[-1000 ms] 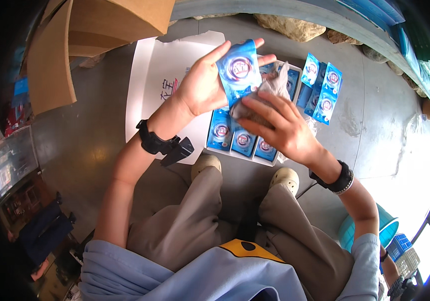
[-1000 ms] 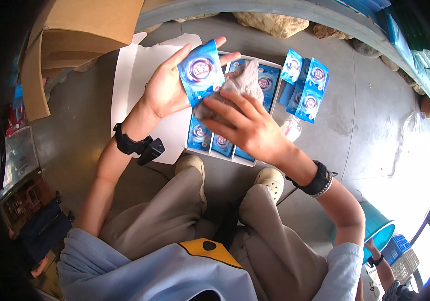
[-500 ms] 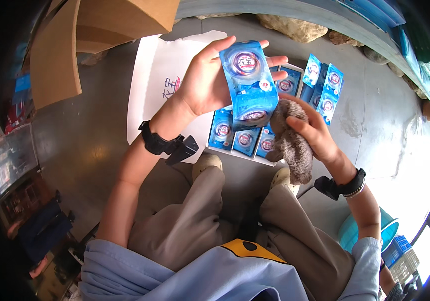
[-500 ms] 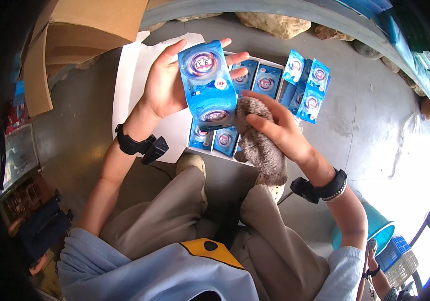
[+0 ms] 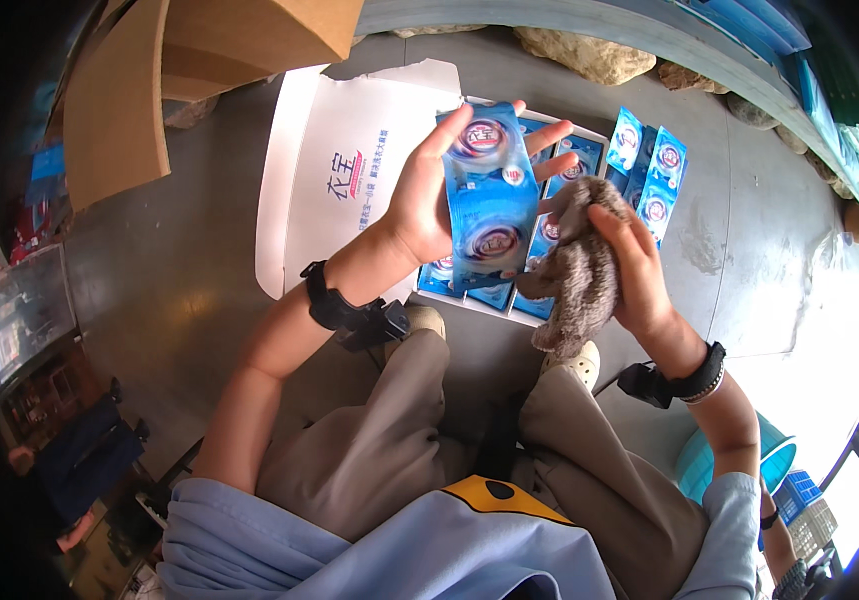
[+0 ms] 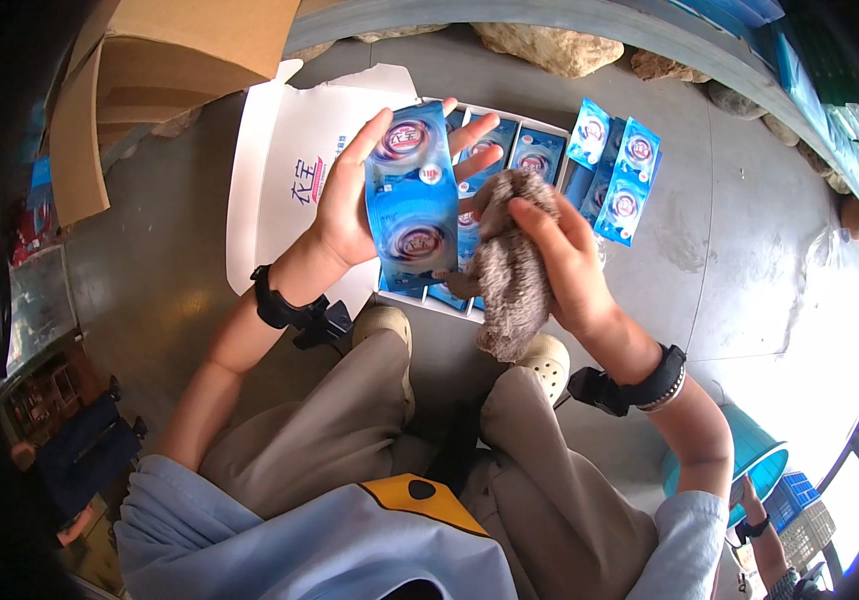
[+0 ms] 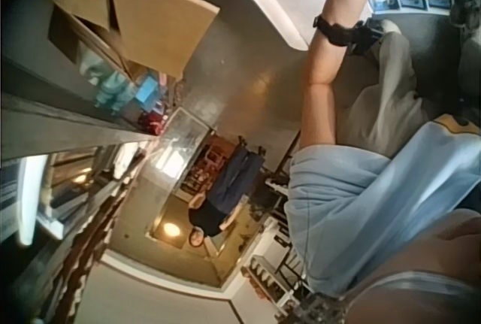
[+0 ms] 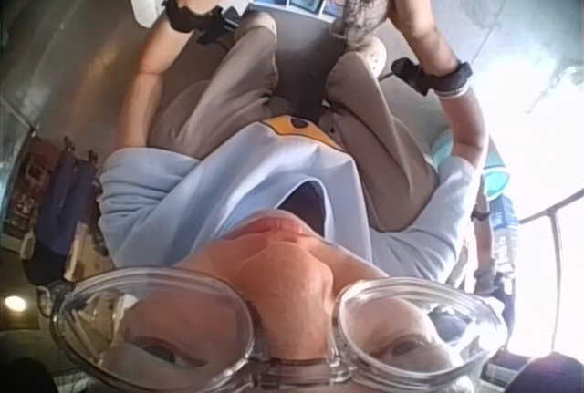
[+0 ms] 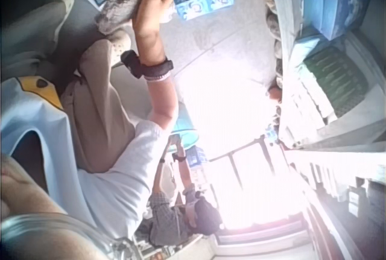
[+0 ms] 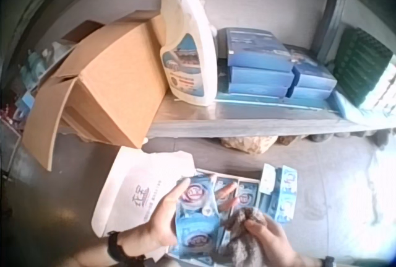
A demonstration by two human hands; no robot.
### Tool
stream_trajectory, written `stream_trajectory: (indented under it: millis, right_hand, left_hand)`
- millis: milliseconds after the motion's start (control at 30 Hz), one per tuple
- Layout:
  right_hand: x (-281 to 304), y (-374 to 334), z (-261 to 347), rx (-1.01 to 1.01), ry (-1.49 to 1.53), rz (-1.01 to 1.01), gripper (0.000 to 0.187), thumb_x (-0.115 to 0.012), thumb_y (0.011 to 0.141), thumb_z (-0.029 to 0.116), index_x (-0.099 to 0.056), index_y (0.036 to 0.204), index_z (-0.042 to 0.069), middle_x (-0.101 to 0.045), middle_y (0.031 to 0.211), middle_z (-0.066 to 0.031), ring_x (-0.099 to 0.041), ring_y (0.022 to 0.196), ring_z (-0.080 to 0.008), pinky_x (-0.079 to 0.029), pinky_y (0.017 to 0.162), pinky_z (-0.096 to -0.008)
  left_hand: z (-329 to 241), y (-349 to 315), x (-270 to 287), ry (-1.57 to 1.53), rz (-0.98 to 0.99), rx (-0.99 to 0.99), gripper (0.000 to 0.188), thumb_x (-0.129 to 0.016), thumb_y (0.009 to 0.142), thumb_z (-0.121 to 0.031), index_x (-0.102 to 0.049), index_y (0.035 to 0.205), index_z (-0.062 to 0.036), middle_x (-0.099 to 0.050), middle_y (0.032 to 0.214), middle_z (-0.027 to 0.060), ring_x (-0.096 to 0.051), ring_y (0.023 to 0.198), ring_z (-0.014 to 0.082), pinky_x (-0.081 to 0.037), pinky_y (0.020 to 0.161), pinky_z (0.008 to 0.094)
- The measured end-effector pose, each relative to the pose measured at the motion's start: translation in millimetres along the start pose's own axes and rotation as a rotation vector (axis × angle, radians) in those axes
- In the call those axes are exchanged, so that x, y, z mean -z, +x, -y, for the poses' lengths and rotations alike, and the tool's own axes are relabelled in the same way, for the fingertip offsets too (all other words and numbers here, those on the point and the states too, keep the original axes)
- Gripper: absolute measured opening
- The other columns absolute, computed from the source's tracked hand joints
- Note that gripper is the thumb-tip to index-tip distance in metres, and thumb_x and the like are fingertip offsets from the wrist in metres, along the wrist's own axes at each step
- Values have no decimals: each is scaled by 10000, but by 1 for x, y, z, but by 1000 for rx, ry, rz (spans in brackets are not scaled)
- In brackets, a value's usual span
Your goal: Using a small cloth to wipe down individually packaged laundry detergent pods and placing them into a white box.
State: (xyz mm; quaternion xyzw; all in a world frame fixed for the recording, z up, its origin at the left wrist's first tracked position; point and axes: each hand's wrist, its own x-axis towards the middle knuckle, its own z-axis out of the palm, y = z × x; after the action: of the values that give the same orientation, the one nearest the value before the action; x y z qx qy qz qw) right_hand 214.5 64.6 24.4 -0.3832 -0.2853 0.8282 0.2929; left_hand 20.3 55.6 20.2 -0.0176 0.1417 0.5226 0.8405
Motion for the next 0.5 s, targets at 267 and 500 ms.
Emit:
stream_trajectory:
  millis: [267,500]
  right_hand:
    - [-7,0,35,168,195,-94,326,-402,887,243,-461,1092,-2,-544,1001,-114,-569,854,-197,-481,741,-304]
    - [-32,19,25,842,-1035,346,553,-540,798,208,-320,1263,5,-363,1252,-188,-382,1139,-323,-287,966,-389]
  left_hand:
    - [-7,1,20,-17,165,-3,533,-287,884,-434,-344,1275,-77,-173,1404,83,-217,1270,261,-243,997,516]
    - [2,0,28,-195,109,69,581,-162,900,-471,-373,1209,-26,-391,1265,146,-384,1167,270,-310,979,414]
